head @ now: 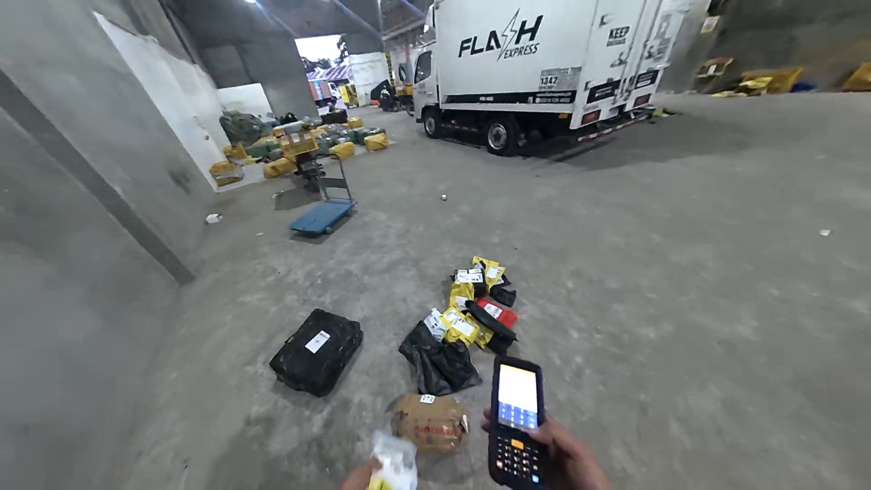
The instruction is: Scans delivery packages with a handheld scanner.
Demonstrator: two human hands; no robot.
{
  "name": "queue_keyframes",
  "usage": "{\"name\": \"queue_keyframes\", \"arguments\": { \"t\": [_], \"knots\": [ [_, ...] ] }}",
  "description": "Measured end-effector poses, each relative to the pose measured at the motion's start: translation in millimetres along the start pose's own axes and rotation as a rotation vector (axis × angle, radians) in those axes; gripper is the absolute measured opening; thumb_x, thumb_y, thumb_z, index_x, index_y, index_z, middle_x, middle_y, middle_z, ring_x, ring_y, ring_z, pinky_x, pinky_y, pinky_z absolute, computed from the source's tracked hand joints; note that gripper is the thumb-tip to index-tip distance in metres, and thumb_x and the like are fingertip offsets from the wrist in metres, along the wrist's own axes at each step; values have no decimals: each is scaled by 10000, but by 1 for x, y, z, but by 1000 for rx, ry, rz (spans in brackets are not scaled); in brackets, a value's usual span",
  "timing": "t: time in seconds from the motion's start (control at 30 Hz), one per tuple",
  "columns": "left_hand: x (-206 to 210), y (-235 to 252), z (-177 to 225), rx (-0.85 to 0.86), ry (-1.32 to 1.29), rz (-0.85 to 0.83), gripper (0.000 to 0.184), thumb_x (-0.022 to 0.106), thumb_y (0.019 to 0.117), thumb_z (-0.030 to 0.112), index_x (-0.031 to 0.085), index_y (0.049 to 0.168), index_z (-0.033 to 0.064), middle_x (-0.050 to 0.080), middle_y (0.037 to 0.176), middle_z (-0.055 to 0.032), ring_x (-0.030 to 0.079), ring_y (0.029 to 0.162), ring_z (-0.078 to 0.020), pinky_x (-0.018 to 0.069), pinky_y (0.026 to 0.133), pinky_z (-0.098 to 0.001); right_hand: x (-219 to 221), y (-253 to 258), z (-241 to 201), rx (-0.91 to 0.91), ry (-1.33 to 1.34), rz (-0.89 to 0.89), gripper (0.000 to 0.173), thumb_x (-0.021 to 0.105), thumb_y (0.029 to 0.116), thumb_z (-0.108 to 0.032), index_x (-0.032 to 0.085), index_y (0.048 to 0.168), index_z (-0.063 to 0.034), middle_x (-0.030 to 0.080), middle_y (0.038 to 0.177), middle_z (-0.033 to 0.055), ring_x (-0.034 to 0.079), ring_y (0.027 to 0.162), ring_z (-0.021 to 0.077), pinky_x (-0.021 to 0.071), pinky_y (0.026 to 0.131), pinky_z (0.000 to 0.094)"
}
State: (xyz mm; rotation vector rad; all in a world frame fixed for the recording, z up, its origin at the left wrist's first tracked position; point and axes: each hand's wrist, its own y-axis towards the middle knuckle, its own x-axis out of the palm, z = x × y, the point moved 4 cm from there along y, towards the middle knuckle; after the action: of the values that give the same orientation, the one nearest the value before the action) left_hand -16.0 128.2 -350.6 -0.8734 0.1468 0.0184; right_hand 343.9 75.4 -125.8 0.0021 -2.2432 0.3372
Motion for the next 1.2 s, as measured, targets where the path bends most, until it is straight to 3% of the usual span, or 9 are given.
{"name": "queue_keyframes", "arguments": {
  "t": [0.1,0.23,0.3,0.43,0.6,0.77,0.9,1.1,1.2],
  "knots": [
    [54,-2,76,52,-303,-115,417,538,1037,346,570,1325,46,666,1149,-177,657,982,-287,563,820,-475,2,-20,-26,-42,10,-13,562,504,899,-159,338,1433,-104,638,1280,261,661,1142,411,576,914,542],
    [122,-41,177,263,-385,-222,404,527,1053,344,581,1308,35,689,1130,-160,684,978,-264,583,816,-438,-5,-46,-52,-91,38,-94,561,577,904,-227,377,1413,-101,645,1274,262,662,1146,414,572,931,540],
    [145,-86,228,425,-411,-270,389,542,1055,270,554,1357,27,682,1184,-171,680,1055,-275,580,893,-464,-8,-58,-64,-99,50,-148,547,616,913,-245,416,1400,-95,642,1285,266,650,1165,420,554,958,547],
    [157,-169,294,933,-478,-410,466,525,1022,160,432,1448,-6,687,1153,-166,706,998,-241,614,863,-431,-11,-71,-93,-163,-11,-149,605,655,893,-253,397,1418,-97,637,1286,263,659,1145,413,575,921,544],
    [182,-206,293,1065,-447,-507,532,647,974,333,459,1434,142,687,1208,-90,699,1065,-223,613,891,-445,-15,-83,-135,-317,-136,-71,616,564,912,-181,319,1463,-55,619,1279,280,669,1125,401,590,919,527],
    [215,-223,279,1080,-345,-436,503,641,1011,198,429,1464,150,651,1292,-91,671,1153,-252,588,966,-495,-25,-87,-150,-342,-143,-52,545,528,937,-192,384,1458,-121,636,1249,269,676,1107,374,582,928,504],
    [230,-203,291,1006,-304,-465,626,729,945,153,400,1477,129,644,1304,-111,670,1162,-267,584,979,-500,-36,-81,-146,-347,-115,44,556,552,926,-181,383,1451,-115,639,1244,272,686,1079,379,593,902,505],
    [255,-166,303,878,-189,-648,675,642,935,-6,337,1511,170,619,1329,-103,669,1141,-251,597,934,-467,-42,-57,-141,-374,-160,258,438,604,965,-107,458,1372,-44,695,1088,277,737,911,366,637,804,472],
    [265,-154,310,854,-142,-761,714,634,921,-22,317,1528,180,614,1334,-106,664,1139,-243,590,936,-455,-35,-43,-139,-377,-128,204,461,616,959,-156,450,1375,-46,685,1119,287,733,942,381,632,824,487]
  ]
}}
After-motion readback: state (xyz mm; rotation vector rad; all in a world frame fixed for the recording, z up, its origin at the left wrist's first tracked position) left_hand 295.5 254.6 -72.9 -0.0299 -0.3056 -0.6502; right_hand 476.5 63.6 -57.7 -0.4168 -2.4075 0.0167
